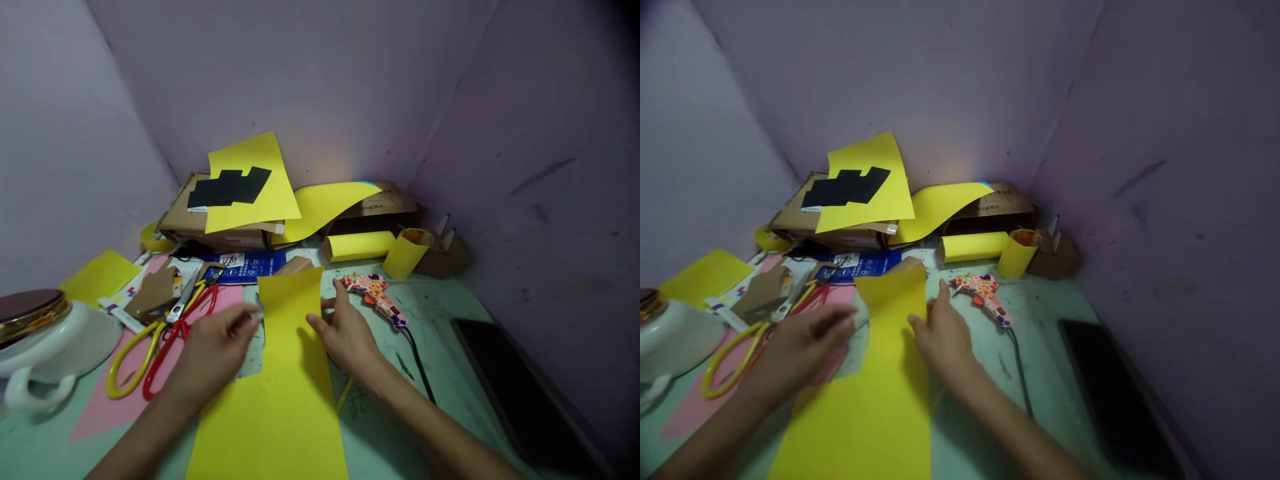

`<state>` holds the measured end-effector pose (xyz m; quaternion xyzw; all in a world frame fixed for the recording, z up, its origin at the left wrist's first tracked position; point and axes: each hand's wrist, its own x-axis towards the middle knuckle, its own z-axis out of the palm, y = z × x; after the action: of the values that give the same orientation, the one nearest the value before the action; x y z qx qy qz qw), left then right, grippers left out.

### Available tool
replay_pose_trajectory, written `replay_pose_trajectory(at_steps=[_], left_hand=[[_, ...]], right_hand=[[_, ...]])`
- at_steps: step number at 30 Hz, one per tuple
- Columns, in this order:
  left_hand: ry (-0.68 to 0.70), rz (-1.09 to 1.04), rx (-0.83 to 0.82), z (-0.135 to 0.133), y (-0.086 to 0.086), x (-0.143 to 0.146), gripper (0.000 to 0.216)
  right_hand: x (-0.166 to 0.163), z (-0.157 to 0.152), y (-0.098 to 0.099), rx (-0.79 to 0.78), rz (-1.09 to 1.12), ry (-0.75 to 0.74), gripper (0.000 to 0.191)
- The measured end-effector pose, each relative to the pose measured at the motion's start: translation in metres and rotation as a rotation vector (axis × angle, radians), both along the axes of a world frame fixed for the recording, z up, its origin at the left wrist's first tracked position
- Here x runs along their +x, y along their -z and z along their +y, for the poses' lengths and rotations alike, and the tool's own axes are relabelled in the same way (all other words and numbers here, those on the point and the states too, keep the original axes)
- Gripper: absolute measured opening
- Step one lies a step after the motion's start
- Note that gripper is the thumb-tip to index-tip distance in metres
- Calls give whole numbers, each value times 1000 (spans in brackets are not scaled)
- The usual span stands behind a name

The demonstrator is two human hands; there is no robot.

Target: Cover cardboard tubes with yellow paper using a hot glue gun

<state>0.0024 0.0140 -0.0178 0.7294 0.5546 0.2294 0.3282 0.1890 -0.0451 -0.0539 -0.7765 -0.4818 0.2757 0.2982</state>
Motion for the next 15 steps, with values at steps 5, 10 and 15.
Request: replay_pose_trajectory(at_steps=[5,10,15], left_hand=[[-170,-73,-134,52,9,25,20],[-176,-184,-359,73,28,48,25],[-285,-325,-401,75,39,55,26]], right_hand=[[-14,-33,-1,-125,17,-47,83],[-12,-34,17,-14,138,54,69],[-4,-34,30,100,255,130,42]])
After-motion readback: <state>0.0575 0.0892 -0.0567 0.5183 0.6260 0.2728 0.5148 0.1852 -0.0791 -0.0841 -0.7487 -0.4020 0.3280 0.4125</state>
